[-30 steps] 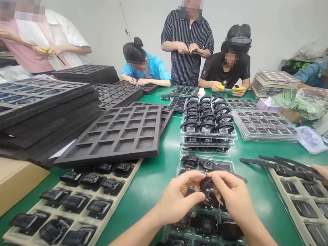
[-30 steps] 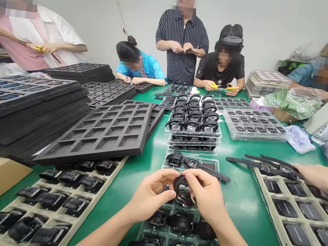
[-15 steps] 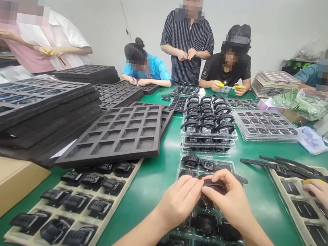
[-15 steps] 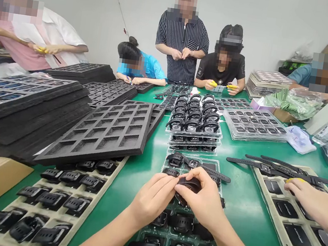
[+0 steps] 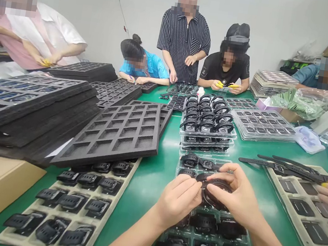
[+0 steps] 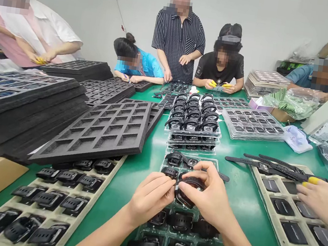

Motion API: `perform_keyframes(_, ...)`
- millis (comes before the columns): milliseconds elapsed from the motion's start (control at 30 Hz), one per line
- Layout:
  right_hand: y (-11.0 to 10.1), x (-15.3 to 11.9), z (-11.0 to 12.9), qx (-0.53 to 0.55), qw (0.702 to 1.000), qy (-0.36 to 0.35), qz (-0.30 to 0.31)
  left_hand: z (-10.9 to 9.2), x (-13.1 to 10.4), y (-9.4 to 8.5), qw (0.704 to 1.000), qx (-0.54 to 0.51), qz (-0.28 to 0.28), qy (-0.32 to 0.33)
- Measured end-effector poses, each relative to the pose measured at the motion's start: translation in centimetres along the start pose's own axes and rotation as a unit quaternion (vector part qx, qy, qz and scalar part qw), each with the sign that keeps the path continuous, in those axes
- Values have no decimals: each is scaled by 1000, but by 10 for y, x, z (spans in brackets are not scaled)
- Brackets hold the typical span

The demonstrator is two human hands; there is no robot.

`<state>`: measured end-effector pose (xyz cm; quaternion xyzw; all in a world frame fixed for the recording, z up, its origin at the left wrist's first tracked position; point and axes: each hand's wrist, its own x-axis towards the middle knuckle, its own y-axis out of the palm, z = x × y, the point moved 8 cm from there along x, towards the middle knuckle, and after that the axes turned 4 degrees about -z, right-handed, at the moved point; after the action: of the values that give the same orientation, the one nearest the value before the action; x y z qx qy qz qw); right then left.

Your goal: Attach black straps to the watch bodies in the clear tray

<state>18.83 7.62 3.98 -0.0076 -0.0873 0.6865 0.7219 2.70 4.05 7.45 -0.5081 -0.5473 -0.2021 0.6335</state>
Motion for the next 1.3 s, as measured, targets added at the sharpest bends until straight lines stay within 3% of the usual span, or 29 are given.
perform_keyframes(133, -4, 5, 4, -188, 978, -68, 57, 11, 2, -1, 999, -22, -11, -29)
perform_keyframes(300, -71, 32, 2, -324, 931, -82, -146, 32, 0, -1, 995, -21, -8, -99)
perform_keyframes(400, -83, 60, -10, -356, 921, -72, -137, 37, -2, -2, 994, -20, -17, -107)
perform_keyframes(533, -69, 86, -27, -405, 911, -72, -41, 41, -3, -2, 993, -25, -20, -114)
perform_keyframes(733, -58, 84, -39, -479, 873, -71, 57, 44, -3, -3, 991, -33, -23, -126)
perform_keyframes(867, -45, 86, -30, -539, 836, -90, 53, 40, -3, -1, 991, -43, -14, -126)
perform_keyframes(1000, -6, 91, -24, -587, 797, -94, 110, 40, -3, 0, 990, -48, -11, -129)
perform_keyframes(1133, 29, 98, -30, -637, 757, -45, 142, 41, -4, 0, 990, -55, -13, -130)
perform_keyframes(1300, 36, 104, -30, -650, 753, 16, 104, 44, -5, 1, 987, -75, -11, -145)
